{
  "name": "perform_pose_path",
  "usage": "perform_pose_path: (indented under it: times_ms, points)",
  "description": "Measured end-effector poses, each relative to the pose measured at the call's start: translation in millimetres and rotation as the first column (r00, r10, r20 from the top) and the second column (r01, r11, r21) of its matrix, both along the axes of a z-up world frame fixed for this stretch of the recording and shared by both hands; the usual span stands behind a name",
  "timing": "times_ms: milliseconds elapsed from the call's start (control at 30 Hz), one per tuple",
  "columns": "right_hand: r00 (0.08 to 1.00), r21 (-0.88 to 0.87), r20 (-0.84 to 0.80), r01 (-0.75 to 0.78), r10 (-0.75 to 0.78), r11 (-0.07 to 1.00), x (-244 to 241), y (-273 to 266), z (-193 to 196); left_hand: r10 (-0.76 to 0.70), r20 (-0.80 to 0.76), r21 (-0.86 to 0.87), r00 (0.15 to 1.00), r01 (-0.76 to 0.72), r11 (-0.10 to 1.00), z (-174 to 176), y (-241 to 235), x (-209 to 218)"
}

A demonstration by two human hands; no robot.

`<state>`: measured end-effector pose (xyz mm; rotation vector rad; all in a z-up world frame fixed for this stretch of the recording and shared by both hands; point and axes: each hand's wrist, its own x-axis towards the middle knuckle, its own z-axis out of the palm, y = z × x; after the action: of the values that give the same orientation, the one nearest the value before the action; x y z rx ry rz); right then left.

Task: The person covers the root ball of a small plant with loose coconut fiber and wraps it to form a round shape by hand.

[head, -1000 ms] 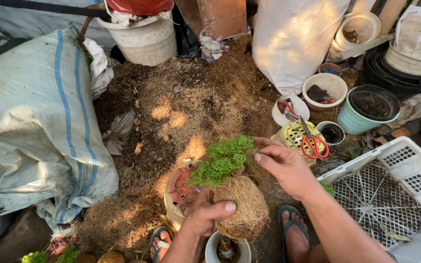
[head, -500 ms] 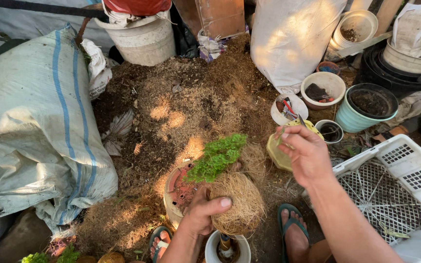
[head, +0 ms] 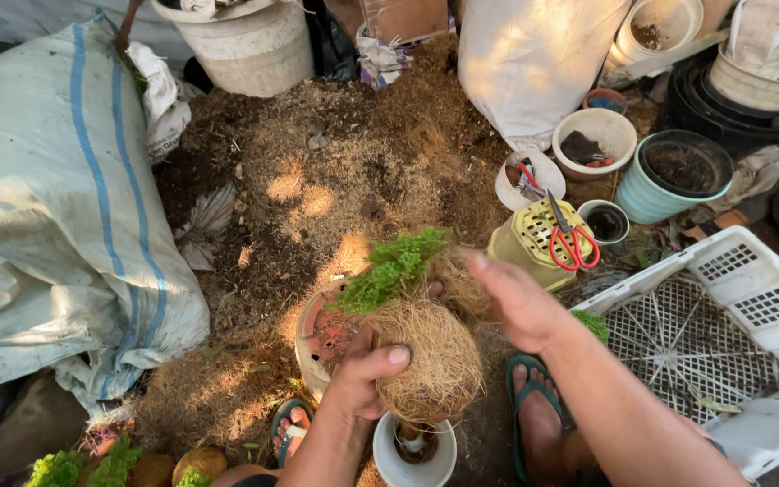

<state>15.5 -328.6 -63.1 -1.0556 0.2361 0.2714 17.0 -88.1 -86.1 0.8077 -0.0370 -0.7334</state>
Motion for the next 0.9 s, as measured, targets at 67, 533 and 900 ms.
perform_pose_path:
  times_ms: [67,533,900]
  points:
    - [0.995,-0.020,0.085,-0.047,0.048,0.999,-2.7,7.2,3.5,-0.019,-0.001,0.000,1.000,0.019,1.000,-0.6,-2.3,0.2]
    - [0.902,0.065,0.021,0.430,-0.432,0.901,16.5,-12.4,11.0,0.050,0.061,-0.253,0.997,-0.033,0.967,23.5,-1.4,13.8]
    - [0.882,0.049,0.175,0.435,-0.436,0.899,11.2,-13.1,12.6,0.395,-0.456,-0.165,0.798,-0.512,0.843,11.2,-4.5,28.8]
